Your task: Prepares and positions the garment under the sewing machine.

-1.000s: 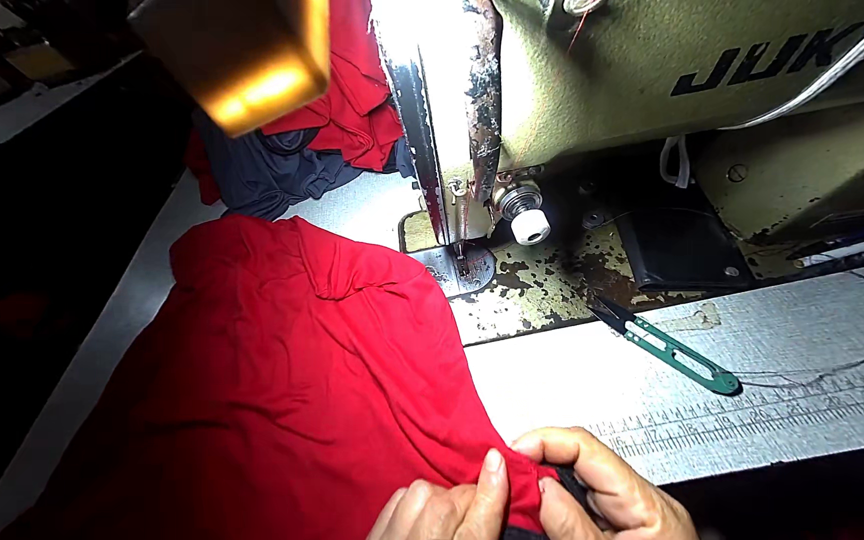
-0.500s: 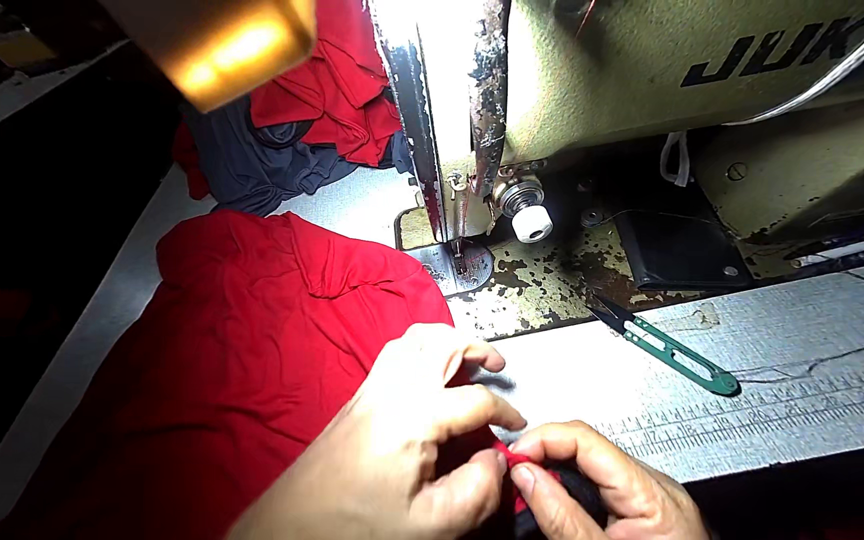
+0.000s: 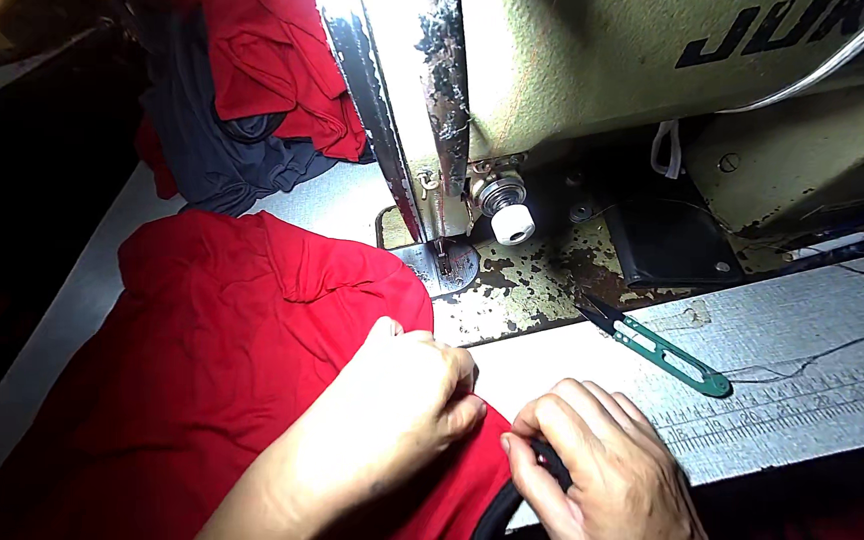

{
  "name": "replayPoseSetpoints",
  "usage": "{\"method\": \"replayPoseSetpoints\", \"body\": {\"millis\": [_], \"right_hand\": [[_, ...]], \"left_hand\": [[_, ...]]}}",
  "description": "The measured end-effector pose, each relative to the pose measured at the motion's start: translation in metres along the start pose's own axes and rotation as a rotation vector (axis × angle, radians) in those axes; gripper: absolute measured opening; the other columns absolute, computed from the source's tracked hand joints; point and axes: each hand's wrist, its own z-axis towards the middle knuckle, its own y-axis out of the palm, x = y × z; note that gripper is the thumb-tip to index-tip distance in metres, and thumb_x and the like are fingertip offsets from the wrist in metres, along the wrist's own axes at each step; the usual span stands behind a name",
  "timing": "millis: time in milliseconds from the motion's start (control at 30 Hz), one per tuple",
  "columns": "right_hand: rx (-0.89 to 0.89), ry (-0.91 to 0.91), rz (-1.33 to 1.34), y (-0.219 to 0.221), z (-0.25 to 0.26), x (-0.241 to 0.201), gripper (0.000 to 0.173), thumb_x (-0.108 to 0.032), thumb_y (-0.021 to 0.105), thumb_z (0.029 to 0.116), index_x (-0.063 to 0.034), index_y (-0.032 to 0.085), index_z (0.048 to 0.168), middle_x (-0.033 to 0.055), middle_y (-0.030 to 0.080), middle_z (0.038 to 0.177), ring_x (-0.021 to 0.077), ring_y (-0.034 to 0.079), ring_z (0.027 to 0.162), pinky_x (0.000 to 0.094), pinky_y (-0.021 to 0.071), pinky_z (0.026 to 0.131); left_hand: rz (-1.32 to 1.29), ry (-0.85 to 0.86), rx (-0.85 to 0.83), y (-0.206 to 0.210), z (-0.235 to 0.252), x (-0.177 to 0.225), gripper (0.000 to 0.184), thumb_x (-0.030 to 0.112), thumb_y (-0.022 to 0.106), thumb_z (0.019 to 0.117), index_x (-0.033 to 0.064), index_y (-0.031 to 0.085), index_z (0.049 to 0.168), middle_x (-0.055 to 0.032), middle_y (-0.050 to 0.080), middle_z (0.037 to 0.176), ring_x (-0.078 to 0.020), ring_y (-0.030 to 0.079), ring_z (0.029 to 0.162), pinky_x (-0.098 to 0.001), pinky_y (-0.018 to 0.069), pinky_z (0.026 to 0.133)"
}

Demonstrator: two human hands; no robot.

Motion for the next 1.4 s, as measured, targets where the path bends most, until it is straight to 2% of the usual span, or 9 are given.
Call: {"method": "replayPoseSetpoints", "body": {"millis": [100,167,300,400,600,800,867,1000,1400], "right_hand": [[-0.002,-0.106,0.068,0.000,-0.003,0.007,0.018,-0.022,0.060,0.0990,-0.0204,0.078,0.100,0.0025,0.071,0.097,0.0181,0.062,0.086,0.0326,0.0467,0.074],[-0.012,-0.219,0.082,-0.001,-0.004,0.012,0.021,-0.016,0.059,0.0994,-0.0211,0.079,0.105,0.0011,0.074,0.113,0.0177,0.063,0.094,0.0322,0.0454,0.080],[-0.059,-0.451,0.036,-0.005,0.001,0.024,0.026,-0.010,0.053,0.1035,-0.0162,0.077,0.110,-0.0038,0.072,0.127,0.0147,0.060,0.103,0.0306,0.0398,0.088],[-0.140,-0.514,0.033,-0.012,0.004,0.032,0.027,-0.014,0.050,0.1058,-0.0189,0.076,0.110,-0.0054,0.073,0.125,0.0137,0.062,0.109,0.0318,0.0392,0.090],[-0.166,-0.582,0.028,-0.010,0.022,0.039,0.027,-0.014,0.049,0.1041,-0.0196,0.074,0.110,-0.0059,0.074,0.122,0.0148,0.061,0.096,0.0330,0.0397,0.082],[-0.194,-0.639,0.008,0.010,0.075,0.048,0.028,-0.015,0.050,0.1000,-0.0170,0.077,0.109,-0.0032,0.075,0.115,0.0154,0.068,0.100,0.0317,0.0519,0.082],[-0.177,-0.626,0.010,0.018,0.090,0.054,0.028,-0.015,0.052,0.0981,-0.0177,0.078,0.107,-0.0043,0.074,0.116,0.0146,0.065,0.102,0.0305,0.0501,0.084],[-0.135,-0.568,-0.004,0.026,0.098,0.058,0.030,-0.014,0.052,0.0977,-0.0171,0.079,0.111,-0.0049,0.074,0.120,0.0143,0.064,0.097,0.0301,0.0481,0.079],[-0.188,-0.461,-0.044,0.027,0.096,0.055,0.036,-0.017,0.048,0.0992,-0.0230,0.077,0.120,-0.0110,0.068,0.134,0.0134,0.065,0.108,0.0330,0.0498,0.087]], "left_hand": [[-0.005,-0.055,-0.026,-0.004,0.001,-0.001,0.030,0.044,0.059,0.0970,0.0198,0.070,0.082,0.0096,0.062,0.071,-0.0065,0.056,0.072,-0.0379,0.0377,0.077],[0.000,-0.056,-0.007,-0.003,-0.001,0.000,0.030,0.042,0.058,0.0976,0.0195,0.069,0.082,0.0094,0.061,0.071,-0.0064,0.056,0.071,-0.0374,0.0375,0.077],[0.056,-0.058,0.115,0.005,-0.007,0.002,0.029,0.037,0.051,0.0976,0.0199,0.068,0.082,0.0084,0.058,0.070,-0.0092,0.057,0.072,-0.0392,0.0380,0.075],[0.136,-0.095,0.241,0.018,-0.011,0.008,0.030,0.034,0.046,0.0982,0.0189,0.067,0.084,0.0058,0.058,0.073,-0.0141,0.059,0.077,-0.0408,0.0386,0.075],[0.224,-0.237,0.440,0.040,-0.013,0.006,0.037,0.038,0.040,0.1015,0.0174,0.066,0.085,0.0000,0.060,0.083,-0.0219,0.061,0.089,-0.0464,0.0398,0.080],[0.180,-0.229,0.424,0.021,0.025,-0.037,0.032,0.032,0.044,0.1016,0.0126,0.063,0.086,-0.0044,0.058,0.086,-0.0260,0.058,0.091,-0.0461,0.0398,0.077],[0.189,-0.212,0.397,0.012,0.040,-0.053,0.032,0.031,0.045,0.1024,0.0107,0.068,0.094,-0.0056,0.062,0.092,-0.0265,0.059,0.095,-0.0457,0.0423,0.078],[0.167,-0.151,0.376,0.001,0.057,-0.068,0.034,0.029,0.041,0.1018,0.0106,0.068,0.091,-0.0043,0.058,0.087,-0.0241,0.057,0.092,-0.0448,0.0384,0.079],[0.144,-0.150,0.423,0.002,0.059,-0.072,0.033,0.027,0.042,0.0995,0.0098,0.069,0.090,-0.0050,0.062,0.089,-0.0247,0.059,0.093,-0.0450,0.0400,0.077]]}}
